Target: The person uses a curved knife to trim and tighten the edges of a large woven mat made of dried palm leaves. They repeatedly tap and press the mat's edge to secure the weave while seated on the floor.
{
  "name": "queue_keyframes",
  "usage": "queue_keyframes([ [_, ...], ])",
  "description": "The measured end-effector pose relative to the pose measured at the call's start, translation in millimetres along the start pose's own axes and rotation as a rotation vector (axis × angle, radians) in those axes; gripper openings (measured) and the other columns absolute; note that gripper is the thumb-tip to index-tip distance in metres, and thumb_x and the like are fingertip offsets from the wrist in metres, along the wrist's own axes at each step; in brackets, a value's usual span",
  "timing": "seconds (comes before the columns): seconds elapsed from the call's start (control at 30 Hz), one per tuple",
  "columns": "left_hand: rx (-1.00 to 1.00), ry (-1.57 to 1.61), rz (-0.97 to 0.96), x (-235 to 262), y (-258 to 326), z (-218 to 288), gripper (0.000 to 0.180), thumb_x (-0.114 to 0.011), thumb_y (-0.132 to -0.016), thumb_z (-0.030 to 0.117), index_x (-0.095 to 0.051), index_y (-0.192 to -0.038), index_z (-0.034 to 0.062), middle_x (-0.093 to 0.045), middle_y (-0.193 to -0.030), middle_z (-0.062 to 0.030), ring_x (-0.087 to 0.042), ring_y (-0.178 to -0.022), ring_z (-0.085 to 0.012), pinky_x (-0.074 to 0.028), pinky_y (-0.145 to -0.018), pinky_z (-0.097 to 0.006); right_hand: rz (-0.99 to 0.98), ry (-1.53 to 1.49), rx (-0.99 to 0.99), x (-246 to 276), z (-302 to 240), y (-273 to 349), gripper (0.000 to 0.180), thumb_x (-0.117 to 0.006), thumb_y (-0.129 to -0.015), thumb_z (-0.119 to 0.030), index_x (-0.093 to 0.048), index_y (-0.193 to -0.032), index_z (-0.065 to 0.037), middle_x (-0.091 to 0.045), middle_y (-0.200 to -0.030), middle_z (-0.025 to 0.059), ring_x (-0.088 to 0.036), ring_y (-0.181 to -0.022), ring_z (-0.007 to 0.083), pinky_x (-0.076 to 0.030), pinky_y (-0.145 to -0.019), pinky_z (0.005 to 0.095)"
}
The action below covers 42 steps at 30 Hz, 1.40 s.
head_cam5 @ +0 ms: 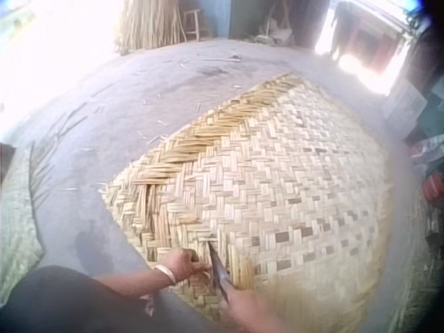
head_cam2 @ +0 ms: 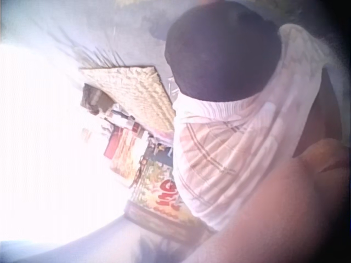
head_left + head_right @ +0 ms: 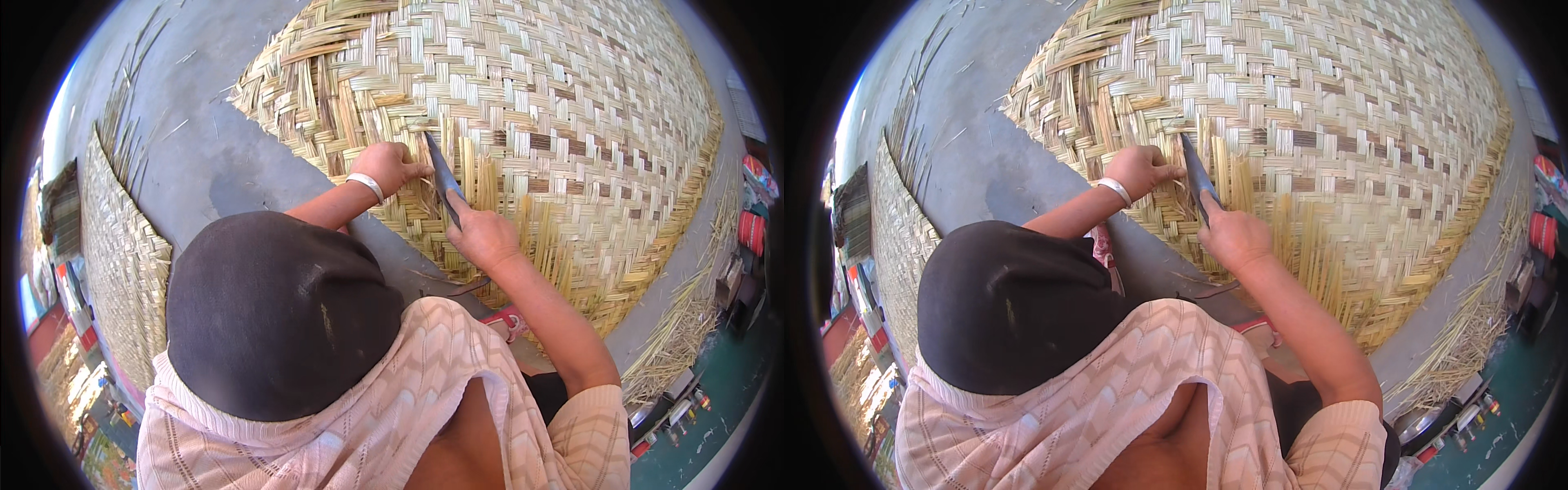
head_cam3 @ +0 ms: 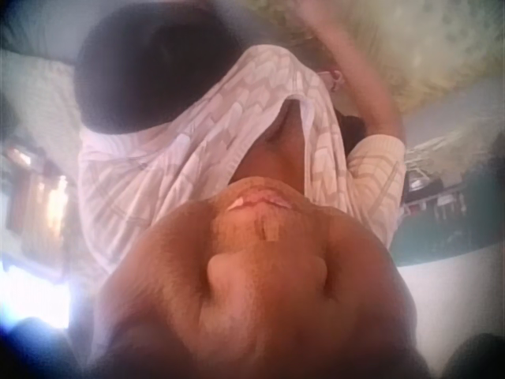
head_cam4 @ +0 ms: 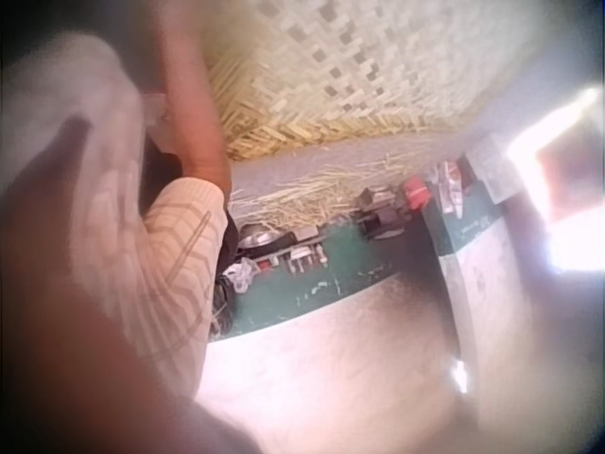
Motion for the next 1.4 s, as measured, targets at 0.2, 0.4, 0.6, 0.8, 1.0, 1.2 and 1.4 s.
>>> queue_keyframes([
  [0.2,-0.056,-0.153,0.038,-10,-8,-3,0.054,-0.066,-0.079,0.062,-0.070,-0.086,0.0085,-0.070,-0.083,-0.0133,-0.067,-0.081,-0.0327,-0.051,-0.072,-0.044,-0.139,0.160,-0.010,14,19,44,0.064,-0.055,-0.082,-0.029,-0.040,-0.144,-0.022,-0.067,-0.073,0.0169,-0.066,-0.067,0.0362,-0.053,-0.063,0.0500],
  [0.4,-0.133,-0.171,0.129,-18,-14,-9,0.047,-0.061,-0.084,0.059,-0.068,-0.084,0.0120,-0.070,-0.083,-0.0130,-0.067,-0.078,-0.0335,-0.051,-0.069,-0.046,-0.099,0.267,0.064,61,40,98,0.067,-0.056,-0.083,-0.029,-0.036,-0.147,-0.020,-0.066,-0.075,0.0156,-0.065,-0.063,0.0356,-0.051,-0.060,0.0485],
  [0.6,-0.363,0.122,0.335,-13,20,-22,0.041,-0.062,-0.089,0.046,-0.062,-0.072,0.0090,-0.063,-0.066,-0.0152,-0.062,-0.063,-0.0370,-0.049,-0.057,-0.046,0.686,-0.112,0.558,167,-60,41,0.061,-0.064,-0.087,-0.015,-0.045,-0.144,-0.012,-0.063,-0.077,0.0132,-0.062,-0.062,0.0295,-0.051,-0.058,0.0389],
  [0.8,-0.571,-0.070,0.319,-31,54,-47,0.033,-0.064,-0.086,0.040,-0.061,-0.070,0.0115,-0.063,-0.064,-0.0093,-0.064,-0.059,-0.0309,-0.051,-0.054,-0.043,0.316,0.401,0.405,97,-146,-58,0.063,-0.055,-0.090,-0.027,-0.035,-0.150,-0.028,-0.064,-0.078,0.0123,-0.065,-0.063,0.0270,-0.053,-0.055,0.0389],
  [1.0,-0.656,-0.032,0.271,-45,51,-54,0.031,-0.061,-0.087,0.038,-0.059,-0.071,0.0117,-0.062,-0.066,-0.0077,-0.064,-0.059,-0.0309,-0.052,-0.054,-0.042,0.366,0.167,0.394,112,-144,-56,0.056,-0.057,-0.090,-0.030,-0.044,-0.144,-0.025,-0.065,-0.078,0.0107,-0.065,-0.062,0.0288,-0.053,-0.055,0.0414],
  [1.2,-0.693,-0.037,0.243,-52,47,-58,0.028,-0.060,-0.088,0.038,-0.056,-0.078,0.0112,-0.060,-0.066,-0.0076,-0.063,-0.059,-0.0315,-0.051,-0.052,-0.045,0.643,0.247,0.652,100,-179,-79,0.062,-0.061,-0.088,-0.030,-0.040,-0.146,-0.031,-0.062,-0.070,0.0095,-0.063,-0.059,0.0280,-0.052,-0.052,0.0393],
  [1.4,-0.779,0.000,0.314,-51,47,-59,0.030,-0.062,-0.087,0.035,-0.054,-0.073,0.0100,-0.058,-0.064,-0.0074,-0.061,-0.054,-0.0304,-0.050,-0.048,-0.043,0.195,0.211,0.365,102,-148,-69,0.057,-0.057,-0.091,-0.034,-0.043,-0.145,-0.021,-0.066,-0.078,0.0167,-0.067,-0.070,0.0320,-0.053,-0.061,0.0450],
])
Point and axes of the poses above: each hand's wrist, its own y-axis away from the middle knuckle, its own x-axis out of the back of the hand, z = x × y, the point moved 4 cm from there along -y, towards the middle knuckle
